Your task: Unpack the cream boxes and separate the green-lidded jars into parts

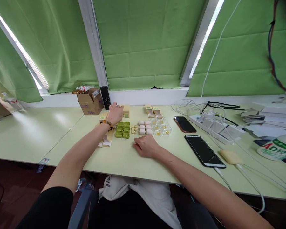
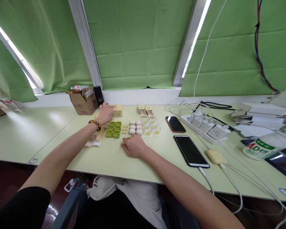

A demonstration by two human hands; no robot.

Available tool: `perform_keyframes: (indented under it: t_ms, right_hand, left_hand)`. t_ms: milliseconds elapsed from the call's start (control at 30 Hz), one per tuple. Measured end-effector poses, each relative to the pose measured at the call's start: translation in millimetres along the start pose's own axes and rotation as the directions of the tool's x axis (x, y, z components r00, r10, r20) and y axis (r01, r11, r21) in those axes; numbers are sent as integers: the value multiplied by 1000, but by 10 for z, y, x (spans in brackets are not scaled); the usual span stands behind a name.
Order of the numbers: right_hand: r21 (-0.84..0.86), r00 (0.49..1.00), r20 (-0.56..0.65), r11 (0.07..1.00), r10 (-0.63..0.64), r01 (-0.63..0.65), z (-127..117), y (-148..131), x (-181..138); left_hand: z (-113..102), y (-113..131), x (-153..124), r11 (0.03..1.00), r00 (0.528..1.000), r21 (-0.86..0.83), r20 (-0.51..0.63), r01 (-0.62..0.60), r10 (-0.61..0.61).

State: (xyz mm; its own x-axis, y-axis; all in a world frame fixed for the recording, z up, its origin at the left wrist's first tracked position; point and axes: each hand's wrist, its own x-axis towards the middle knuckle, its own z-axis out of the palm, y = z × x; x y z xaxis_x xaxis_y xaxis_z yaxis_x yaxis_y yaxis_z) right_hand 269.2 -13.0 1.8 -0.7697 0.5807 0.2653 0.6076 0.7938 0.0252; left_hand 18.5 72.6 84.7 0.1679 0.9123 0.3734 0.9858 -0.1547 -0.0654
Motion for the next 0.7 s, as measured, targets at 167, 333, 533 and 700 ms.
perform_keyframes:
  t_ms: [167, 333, 533, 700]
  right_hand:
    - [69, 996, -44, 995, -74, 77, -45, 36, 2]
    - [96, 994, -37, 990, -101, 105, -90, 33, -28]
    - [142, 993, -41, 983, -108, 113, -66, 59, -27]
    - [158, 990, -87, 980, -109, 122, -53, 90, -25]
  left_hand:
    - [272, 40, 352, 999, 997, 29, 74, -32, 29]
    - [431, 110, 459, 1000, 994, 7, 106, -29, 28]
    - [432, 197, 444, 995, 991, -61, 101, -83, 89]
    - [417, 216, 470, 984, 991, -164, 106, -69, 87]
